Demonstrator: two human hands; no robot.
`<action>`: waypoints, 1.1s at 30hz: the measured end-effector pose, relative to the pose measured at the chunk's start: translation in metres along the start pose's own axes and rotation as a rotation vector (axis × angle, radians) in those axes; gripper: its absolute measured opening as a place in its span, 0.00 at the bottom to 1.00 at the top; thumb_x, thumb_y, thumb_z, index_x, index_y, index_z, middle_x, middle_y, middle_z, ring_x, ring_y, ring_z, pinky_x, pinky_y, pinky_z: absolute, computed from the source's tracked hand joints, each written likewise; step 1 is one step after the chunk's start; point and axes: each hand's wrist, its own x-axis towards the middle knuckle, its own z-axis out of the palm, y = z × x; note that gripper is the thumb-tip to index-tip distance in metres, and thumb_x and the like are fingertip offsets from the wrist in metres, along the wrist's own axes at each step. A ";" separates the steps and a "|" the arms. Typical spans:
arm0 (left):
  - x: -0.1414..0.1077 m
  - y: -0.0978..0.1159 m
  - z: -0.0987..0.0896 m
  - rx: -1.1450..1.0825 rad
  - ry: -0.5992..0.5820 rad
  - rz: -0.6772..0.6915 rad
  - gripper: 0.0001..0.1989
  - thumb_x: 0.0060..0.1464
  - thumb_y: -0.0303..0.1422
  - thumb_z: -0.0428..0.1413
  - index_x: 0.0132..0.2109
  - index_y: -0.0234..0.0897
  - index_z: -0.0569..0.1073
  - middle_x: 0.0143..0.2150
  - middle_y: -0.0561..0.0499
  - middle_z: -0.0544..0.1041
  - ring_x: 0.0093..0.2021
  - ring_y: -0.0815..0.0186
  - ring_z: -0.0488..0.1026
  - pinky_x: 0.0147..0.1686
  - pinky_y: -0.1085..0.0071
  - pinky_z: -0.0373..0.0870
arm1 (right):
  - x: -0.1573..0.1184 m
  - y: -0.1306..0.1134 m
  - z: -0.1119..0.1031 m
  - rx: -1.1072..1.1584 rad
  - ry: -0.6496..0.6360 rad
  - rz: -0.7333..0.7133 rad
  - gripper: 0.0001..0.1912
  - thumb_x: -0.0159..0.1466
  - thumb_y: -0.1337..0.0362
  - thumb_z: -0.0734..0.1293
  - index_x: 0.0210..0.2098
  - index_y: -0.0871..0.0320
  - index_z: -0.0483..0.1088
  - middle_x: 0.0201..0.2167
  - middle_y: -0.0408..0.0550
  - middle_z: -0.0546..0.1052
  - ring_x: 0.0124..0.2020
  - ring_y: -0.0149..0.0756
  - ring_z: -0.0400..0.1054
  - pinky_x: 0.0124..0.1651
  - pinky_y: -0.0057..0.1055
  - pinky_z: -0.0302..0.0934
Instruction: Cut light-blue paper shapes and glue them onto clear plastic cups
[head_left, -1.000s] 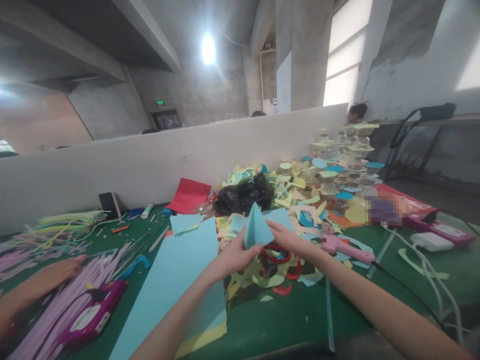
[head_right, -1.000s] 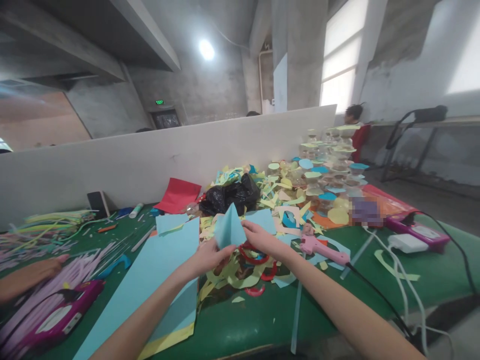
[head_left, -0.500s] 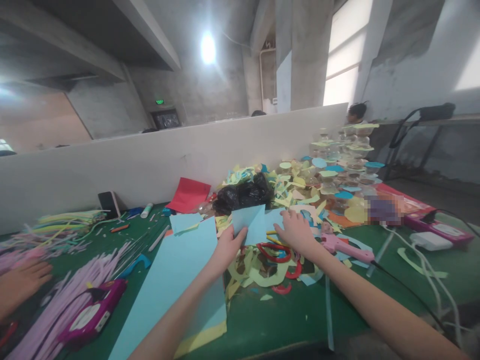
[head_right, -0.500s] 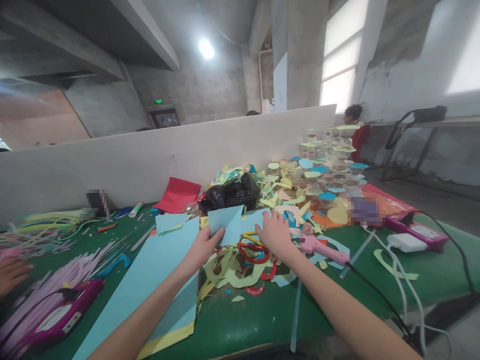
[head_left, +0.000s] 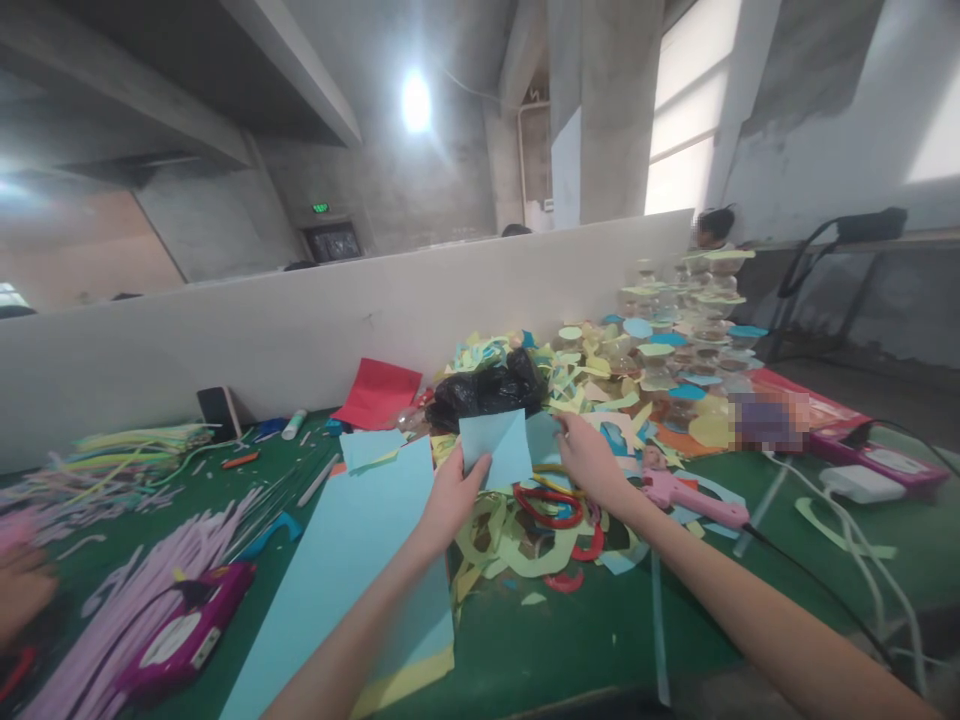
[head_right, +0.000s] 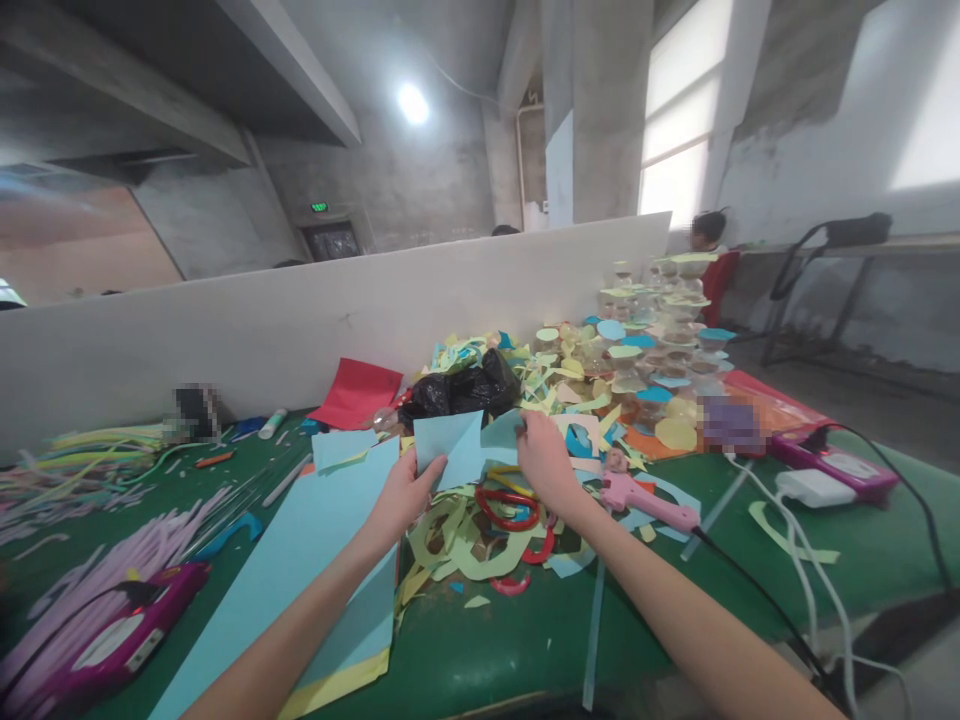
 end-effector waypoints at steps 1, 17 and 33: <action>0.000 0.001 0.000 -0.004 0.006 -0.002 0.18 0.55 0.41 0.54 0.49 0.36 0.71 0.48 0.44 0.78 0.46 0.57 0.74 0.47 0.63 0.68 | 0.000 -0.002 -0.001 0.103 0.060 -0.032 0.14 0.65 0.65 0.55 0.45 0.60 0.66 0.42 0.57 0.73 0.44 0.46 0.66 0.47 0.37 0.58; -0.005 0.009 -0.001 -0.084 0.164 0.063 0.18 0.54 0.38 0.56 0.50 0.38 0.67 0.44 0.46 0.76 0.44 0.60 0.73 0.46 0.64 0.69 | -0.007 -0.028 -0.005 1.167 -0.137 0.379 0.19 0.53 0.47 0.67 0.34 0.53 0.62 0.32 0.45 0.74 0.34 0.39 0.70 0.32 0.30 0.65; -0.017 0.016 0.013 -0.108 0.038 0.043 0.22 0.57 0.42 0.54 0.56 0.41 0.66 0.51 0.46 0.76 0.48 0.60 0.74 0.47 0.65 0.70 | -0.018 -0.027 0.011 0.706 -0.082 0.266 0.16 0.62 0.49 0.59 0.28 0.55 0.58 0.24 0.39 0.57 0.27 0.32 0.55 0.30 0.28 0.53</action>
